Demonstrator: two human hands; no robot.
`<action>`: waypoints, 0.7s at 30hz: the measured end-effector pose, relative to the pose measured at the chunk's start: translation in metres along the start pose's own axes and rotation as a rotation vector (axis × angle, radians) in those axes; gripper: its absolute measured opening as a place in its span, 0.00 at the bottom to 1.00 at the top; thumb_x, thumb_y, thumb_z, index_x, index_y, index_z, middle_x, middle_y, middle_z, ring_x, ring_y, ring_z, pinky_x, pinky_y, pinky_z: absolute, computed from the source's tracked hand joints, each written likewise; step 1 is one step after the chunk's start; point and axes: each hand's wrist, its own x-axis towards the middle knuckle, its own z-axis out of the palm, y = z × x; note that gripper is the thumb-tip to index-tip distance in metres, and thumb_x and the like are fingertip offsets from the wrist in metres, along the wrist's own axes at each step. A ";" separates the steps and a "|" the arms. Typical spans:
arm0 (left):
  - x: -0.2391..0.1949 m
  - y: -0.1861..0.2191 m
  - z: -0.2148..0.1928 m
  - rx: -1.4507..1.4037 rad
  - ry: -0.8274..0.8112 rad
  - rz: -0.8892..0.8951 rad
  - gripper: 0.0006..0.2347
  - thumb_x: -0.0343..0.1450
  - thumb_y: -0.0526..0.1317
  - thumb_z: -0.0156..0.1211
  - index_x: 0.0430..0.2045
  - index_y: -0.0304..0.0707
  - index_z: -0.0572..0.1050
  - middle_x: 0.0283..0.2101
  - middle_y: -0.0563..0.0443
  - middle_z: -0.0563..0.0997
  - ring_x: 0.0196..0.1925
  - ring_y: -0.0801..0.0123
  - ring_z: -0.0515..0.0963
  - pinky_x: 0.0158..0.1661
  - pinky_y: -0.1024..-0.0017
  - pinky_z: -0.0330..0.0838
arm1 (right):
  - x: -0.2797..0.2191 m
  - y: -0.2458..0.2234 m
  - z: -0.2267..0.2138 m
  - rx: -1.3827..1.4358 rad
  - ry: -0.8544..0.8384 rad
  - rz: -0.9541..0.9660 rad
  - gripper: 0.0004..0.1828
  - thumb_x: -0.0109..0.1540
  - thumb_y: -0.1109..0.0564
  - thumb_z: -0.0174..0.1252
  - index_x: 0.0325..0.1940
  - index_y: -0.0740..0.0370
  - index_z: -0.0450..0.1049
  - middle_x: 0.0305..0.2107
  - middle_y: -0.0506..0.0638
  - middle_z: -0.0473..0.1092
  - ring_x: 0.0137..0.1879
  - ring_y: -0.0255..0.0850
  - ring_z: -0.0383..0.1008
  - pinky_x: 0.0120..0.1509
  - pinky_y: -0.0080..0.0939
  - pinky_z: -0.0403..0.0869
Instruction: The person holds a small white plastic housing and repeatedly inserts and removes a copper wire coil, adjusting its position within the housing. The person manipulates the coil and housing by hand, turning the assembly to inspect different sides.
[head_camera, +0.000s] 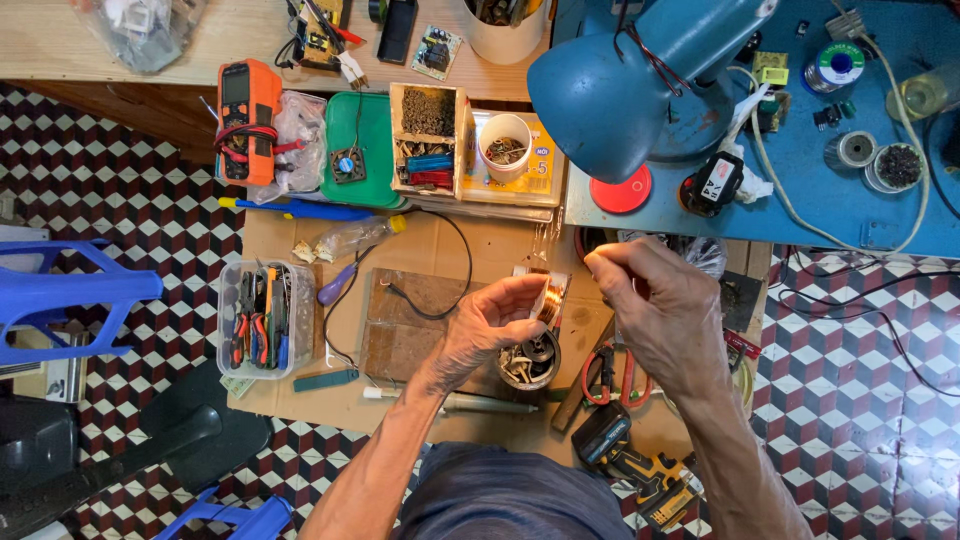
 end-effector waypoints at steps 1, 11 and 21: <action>0.001 -0.003 -0.001 -0.019 0.012 0.009 0.26 0.68 0.32 0.69 0.62 0.29 0.70 0.59 0.44 0.79 0.60 0.66 0.79 0.64 0.67 0.72 | -0.003 -0.002 0.000 -0.006 -0.001 -0.029 0.06 0.65 0.60 0.60 0.43 0.65 0.79 0.28 0.49 0.74 0.30 0.34 0.72 0.35 0.36 0.71; 0.019 -0.016 0.007 -0.027 0.204 0.071 0.28 0.66 0.32 0.70 0.63 0.30 0.68 0.56 0.44 0.80 0.55 0.70 0.80 0.56 0.72 0.77 | -0.039 -0.008 0.028 -0.173 0.066 -0.137 0.04 0.61 0.62 0.63 0.39 0.64 0.78 0.28 0.52 0.74 0.31 0.42 0.75 0.36 0.42 0.73; 0.023 -0.008 0.029 -0.319 0.255 -0.042 0.23 0.69 0.37 0.68 0.59 0.34 0.70 0.53 0.49 0.80 0.52 0.73 0.81 0.52 0.74 0.79 | -0.058 0.008 0.059 -0.103 0.160 0.031 0.03 0.63 0.62 0.62 0.41 0.64 0.78 0.29 0.49 0.74 0.27 0.38 0.74 0.31 0.39 0.72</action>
